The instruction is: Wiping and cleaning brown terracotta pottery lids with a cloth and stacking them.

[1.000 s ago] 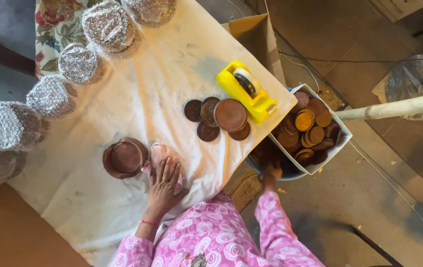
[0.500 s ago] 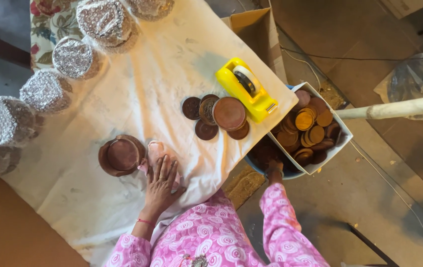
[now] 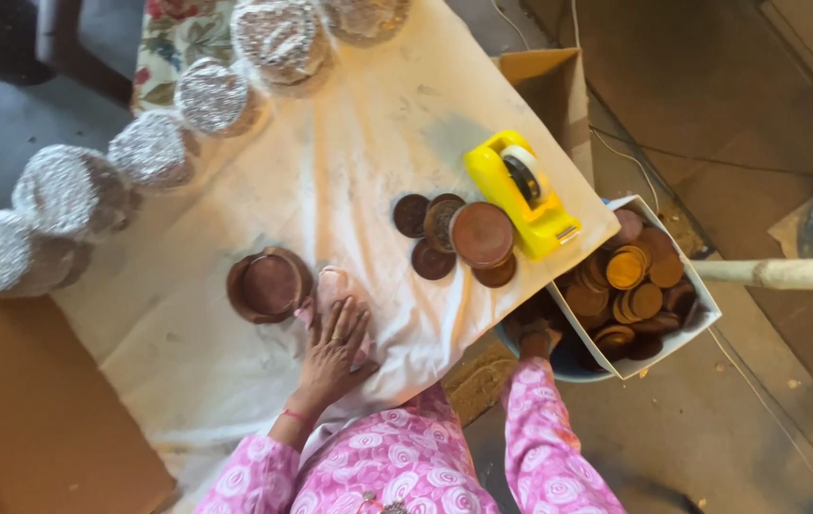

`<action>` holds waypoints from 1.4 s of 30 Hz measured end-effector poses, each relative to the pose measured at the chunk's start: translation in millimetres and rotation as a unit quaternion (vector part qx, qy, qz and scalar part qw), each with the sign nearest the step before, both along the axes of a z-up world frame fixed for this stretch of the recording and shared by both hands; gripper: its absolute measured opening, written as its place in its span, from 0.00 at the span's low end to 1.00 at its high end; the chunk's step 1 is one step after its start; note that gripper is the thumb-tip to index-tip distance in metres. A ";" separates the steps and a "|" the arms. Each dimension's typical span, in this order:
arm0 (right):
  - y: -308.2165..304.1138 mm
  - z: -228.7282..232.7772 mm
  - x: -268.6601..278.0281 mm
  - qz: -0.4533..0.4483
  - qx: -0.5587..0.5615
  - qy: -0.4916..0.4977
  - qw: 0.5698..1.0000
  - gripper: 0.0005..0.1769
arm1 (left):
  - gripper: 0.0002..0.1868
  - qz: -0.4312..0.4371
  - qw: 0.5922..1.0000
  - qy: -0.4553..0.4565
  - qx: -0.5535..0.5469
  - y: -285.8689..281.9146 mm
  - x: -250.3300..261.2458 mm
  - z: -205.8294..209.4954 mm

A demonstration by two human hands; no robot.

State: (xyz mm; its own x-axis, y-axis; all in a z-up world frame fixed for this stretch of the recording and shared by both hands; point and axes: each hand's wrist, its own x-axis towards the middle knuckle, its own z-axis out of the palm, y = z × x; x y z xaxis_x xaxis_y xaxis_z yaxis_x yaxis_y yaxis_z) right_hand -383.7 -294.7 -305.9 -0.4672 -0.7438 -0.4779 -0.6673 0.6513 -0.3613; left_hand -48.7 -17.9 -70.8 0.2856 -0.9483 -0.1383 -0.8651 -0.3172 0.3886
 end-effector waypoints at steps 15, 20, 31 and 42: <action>80.1 169.5 -11.6 0.202 -0.268 -0.244 0.910 0.20 | 0.49 0.024 0.997 0.002 -0.071 7.2 -0.4 2.5; 68.9 196.0 130.9 0.207 -0.090 -0.484 0.846 0.17 | 0.41 0.019 0.996 -0.005 -0.083 9.2 -1.5 -3.5; 52.5 183.5 153.9 0.198 -0.167 -0.431 0.864 0.13 | 0.27 0.298 0.853 0.337 -0.263 66.7 -7.2 29.9; 143.4 265.7 228.4 0.346 0.202 -0.515 0.758 0.16 | 0.42 0.275 0.353 0.834 -0.323 70.1 -5.9 28.9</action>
State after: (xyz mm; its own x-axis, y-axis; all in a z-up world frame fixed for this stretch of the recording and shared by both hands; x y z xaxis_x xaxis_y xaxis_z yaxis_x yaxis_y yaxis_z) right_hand -155.2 -151.3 -40.1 0.7439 -0.3364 -0.5775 -0.3991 0.4695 -0.7876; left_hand -54.6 52.1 -41.9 0.4831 -0.8009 -0.3538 0.8612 0.3618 0.3568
